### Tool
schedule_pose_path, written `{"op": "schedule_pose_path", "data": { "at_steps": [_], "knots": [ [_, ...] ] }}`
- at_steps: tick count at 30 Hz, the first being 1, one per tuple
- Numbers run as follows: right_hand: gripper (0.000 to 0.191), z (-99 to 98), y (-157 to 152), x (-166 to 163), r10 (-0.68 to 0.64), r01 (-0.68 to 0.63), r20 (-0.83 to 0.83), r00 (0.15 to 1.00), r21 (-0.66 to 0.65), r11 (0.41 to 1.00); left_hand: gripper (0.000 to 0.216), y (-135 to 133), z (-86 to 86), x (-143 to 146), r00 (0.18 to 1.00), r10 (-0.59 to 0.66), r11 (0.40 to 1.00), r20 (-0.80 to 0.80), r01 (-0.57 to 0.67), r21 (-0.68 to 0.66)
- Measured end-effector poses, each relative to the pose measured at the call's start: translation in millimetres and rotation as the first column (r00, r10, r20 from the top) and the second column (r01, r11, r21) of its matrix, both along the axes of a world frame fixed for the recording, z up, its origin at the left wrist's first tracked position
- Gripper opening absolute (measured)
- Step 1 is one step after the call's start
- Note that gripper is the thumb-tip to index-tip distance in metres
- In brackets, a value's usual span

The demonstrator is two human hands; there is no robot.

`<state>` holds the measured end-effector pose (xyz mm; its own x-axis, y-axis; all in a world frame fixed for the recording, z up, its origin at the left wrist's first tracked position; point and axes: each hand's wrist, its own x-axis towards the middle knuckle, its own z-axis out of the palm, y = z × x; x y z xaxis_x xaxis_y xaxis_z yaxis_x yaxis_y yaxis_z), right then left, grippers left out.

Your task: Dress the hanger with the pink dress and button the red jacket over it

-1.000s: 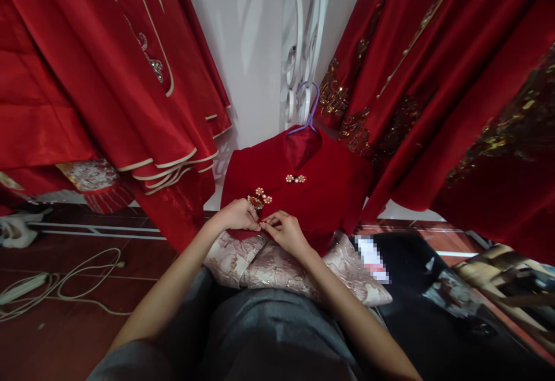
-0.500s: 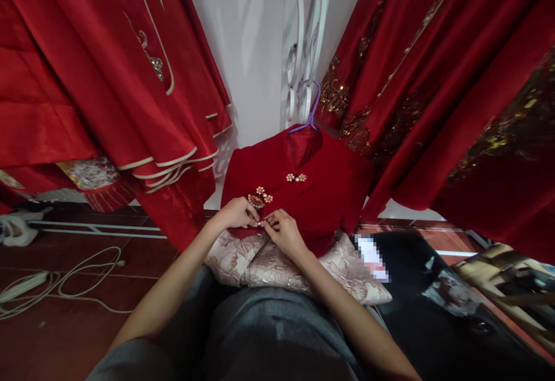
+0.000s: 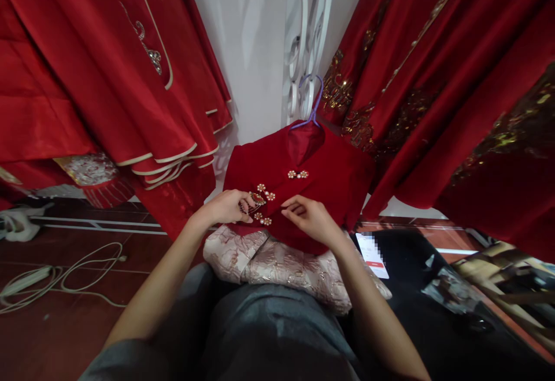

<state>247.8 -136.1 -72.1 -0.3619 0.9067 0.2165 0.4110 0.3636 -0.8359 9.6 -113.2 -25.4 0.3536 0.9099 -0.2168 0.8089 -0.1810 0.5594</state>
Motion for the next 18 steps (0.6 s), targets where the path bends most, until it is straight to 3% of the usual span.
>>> {"op": "schedule_pose_path", "data": {
  "at_steps": [3,6,10,12,15,18],
  "knots": [
    [0.016,25.6,-5,15,-0.095,0.101,-0.07,0.993,0.082,0.991,0.03,-2,5.0,0,0.997,-0.051,0.996,-0.05,0.055,0.064],
    [0.017,33.7,-8,21,-0.152,0.161,-0.084,0.985,0.125,0.979,0.022,-3,-3.3,10,0.99,-0.079,0.99,-0.121,0.092,0.107],
    [0.01,16.3,-5,19,0.053,-0.051,0.138,0.989,-0.016,0.999,0.02,-3,-20.4,24,0.979,-0.054,0.987,-0.197,0.082,0.136],
    [0.011,2.1,-2,12,0.1,-0.092,0.176,0.979,-0.054,0.994,0.016,-3,-26.0,27,0.979,-0.05,0.985,-0.198,0.082,0.154],
    [0.016,-16.2,1,-7,0.051,-0.048,0.098,0.994,-0.041,0.998,0.018,-2,-29.5,27,0.984,-0.051,0.981,-0.168,0.081,0.177],
    [0.011,-26.9,2,-26,0.034,-0.035,-0.008,0.999,-0.114,0.993,0.016,-1,-28.7,27,0.987,-0.031,0.978,-0.156,0.062,0.197]
  ]
}}
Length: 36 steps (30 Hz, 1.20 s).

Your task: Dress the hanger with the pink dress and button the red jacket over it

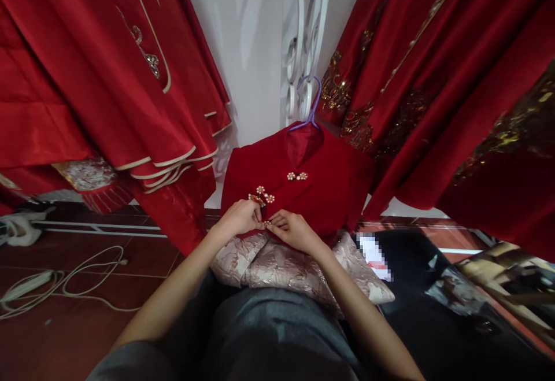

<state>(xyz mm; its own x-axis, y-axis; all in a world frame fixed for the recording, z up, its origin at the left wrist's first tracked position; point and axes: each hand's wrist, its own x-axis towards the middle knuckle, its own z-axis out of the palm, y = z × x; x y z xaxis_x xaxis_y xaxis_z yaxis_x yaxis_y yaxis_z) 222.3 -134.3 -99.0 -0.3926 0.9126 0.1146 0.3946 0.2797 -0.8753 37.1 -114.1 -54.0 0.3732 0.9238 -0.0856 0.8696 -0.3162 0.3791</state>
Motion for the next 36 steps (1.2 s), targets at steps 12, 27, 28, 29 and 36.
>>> {"op": "schedule_pose_path", "data": {
  "at_steps": [12,27,28,29,36],
  "knots": [
    [0.003,7.7,-4,-1,-0.025,0.025,0.003,1.0,0.015,1.0,0.023,3,13.3,-7,0.952,-0.029,0.994,0.306,-0.005,0.11],
    [0.005,18.4,2,35,0.252,-0.248,0.119,0.96,-0.044,0.968,0.026,22,22.7,-13,0.949,-0.31,0.794,-0.056,0.291,0.533],
    [0.005,18.2,2,36,0.254,-0.25,0.118,0.96,-0.045,0.967,0.025,23,23.4,-15,0.948,-0.315,0.791,-0.05,0.291,0.538],
    [0.005,18.2,3,36,0.256,-0.252,0.117,0.96,-0.044,0.967,0.023,25,23.8,-16,0.948,-0.314,0.787,-0.051,0.29,0.545],
    [0.007,23.4,-1,35,0.271,-0.27,0.122,0.955,-0.027,0.962,0.015,30,25.1,-7,0.924,-0.336,0.726,-0.182,0.378,0.575]
  ]
}}
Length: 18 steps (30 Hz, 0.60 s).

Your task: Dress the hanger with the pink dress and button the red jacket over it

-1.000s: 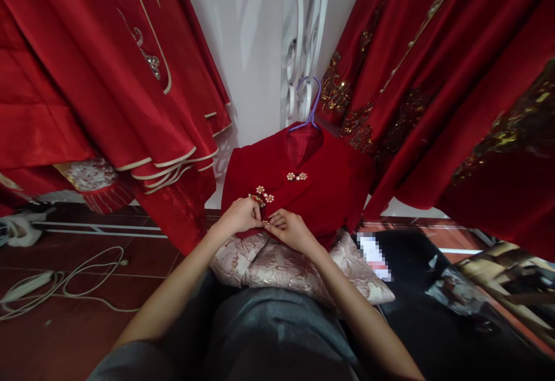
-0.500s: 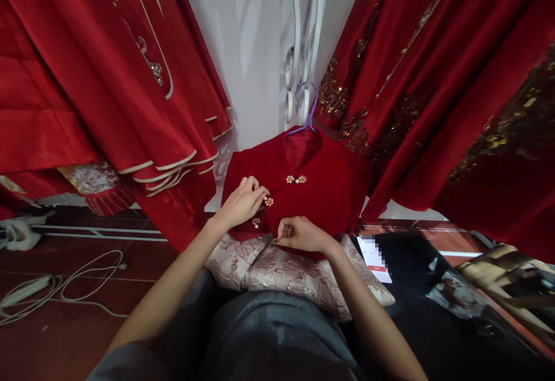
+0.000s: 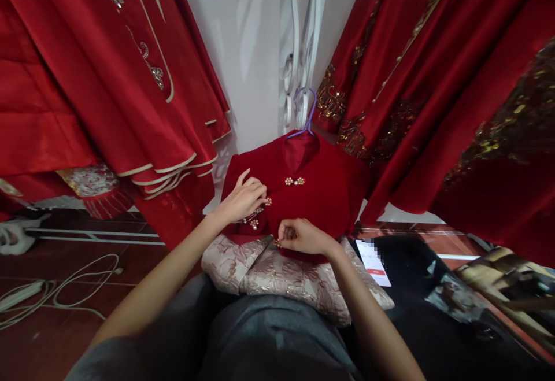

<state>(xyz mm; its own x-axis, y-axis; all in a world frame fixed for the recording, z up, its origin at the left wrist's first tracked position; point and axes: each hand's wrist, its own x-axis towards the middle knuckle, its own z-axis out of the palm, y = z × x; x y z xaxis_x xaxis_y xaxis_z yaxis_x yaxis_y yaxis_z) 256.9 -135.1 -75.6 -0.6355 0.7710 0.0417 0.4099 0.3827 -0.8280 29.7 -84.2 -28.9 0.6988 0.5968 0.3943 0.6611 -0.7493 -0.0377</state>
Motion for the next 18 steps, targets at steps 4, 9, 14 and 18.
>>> {"op": "schedule_pose_path", "data": {
  "at_steps": [4,9,14,18],
  "knots": [
    [0.006,6.9,-4,4,0.072,-0.071,0.023,0.997,-0.067,0.995,0.021,-1,4.8,20,0.999,0.026,0.997,0.03,-0.029,0.075],
    [0.012,19.8,-11,19,0.221,-0.203,0.095,0.971,-0.17,0.964,0.024,8,10.8,56,0.986,0.007,0.989,0.169,-0.031,0.143],
    [0.014,32.3,-16,40,0.183,-0.165,0.09,0.979,-0.181,0.97,0.019,23,8.9,80,0.99,0.024,0.978,0.137,-0.052,0.202],
    [0.011,38.9,-17,49,0.097,-0.087,0.079,0.992,-0.121,0.989,0.014,27,10.1,85,0.991,0.031,0.982,0.126,-0.053,0.179]
  ]
}}
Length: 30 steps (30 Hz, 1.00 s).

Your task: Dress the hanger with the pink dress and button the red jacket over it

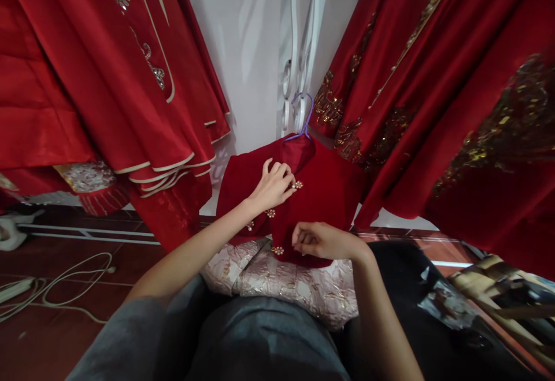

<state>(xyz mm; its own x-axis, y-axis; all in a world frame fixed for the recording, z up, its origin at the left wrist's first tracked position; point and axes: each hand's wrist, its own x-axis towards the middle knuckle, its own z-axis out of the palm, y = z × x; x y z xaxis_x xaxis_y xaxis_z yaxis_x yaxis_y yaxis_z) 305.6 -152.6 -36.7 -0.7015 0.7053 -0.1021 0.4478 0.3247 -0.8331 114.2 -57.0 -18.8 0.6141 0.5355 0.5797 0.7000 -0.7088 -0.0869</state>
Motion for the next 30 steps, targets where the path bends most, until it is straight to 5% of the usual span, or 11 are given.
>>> {"op": "schedule_pose_path", "data": {
  "at_steps": [7,16,20,23,26,30],
  "knots": [
    [0.01,1.1,-1,-2,-0.022,0.022,-0.03,0.999,0.001,1.0,0.011,5,15.2,-5,0.985,-0.153,0.985,-0.077,0.146,-0.087],
    [0.014,-2.0,6,-9,-0.094,0.093,-0.173,0.98,-0.014,0.996,0.01,2,18.2,-6,0.982,-0.168,0.983,-0.083,0.161,-0.091],
    [0.022,4.9,24,-12,-0.317,0.303,-0.439,0.84,-0.104,0.947,0.012,-5,21.5,-6,0.982,-0.146,0.989,-0.12,0.142,-0.042],
    [0.031,14.0,44,-16,-0.495,0.526,-0.599,0.629,-0.14,0.839,0.015,-7,21.8,-6,0.979,-0.123,0.992,-0.16,0.122,-0.019],
    [0.039,24.2,63,-28,-0.513,0.633,-0.743,0.429,-0.158,0.758,0.018,-6,22.3,-4,0.977,-0.13,0.991,-0.169,0.127,-0.027],
    [0.061,26.3,75,-48,-0.518,0.621,-0.724,0.455,-0.159,0.768,0.026,-6,24.4,-7,0.972,-0.112,0.993,-0.205,0.115,0.0]
  ]
}}
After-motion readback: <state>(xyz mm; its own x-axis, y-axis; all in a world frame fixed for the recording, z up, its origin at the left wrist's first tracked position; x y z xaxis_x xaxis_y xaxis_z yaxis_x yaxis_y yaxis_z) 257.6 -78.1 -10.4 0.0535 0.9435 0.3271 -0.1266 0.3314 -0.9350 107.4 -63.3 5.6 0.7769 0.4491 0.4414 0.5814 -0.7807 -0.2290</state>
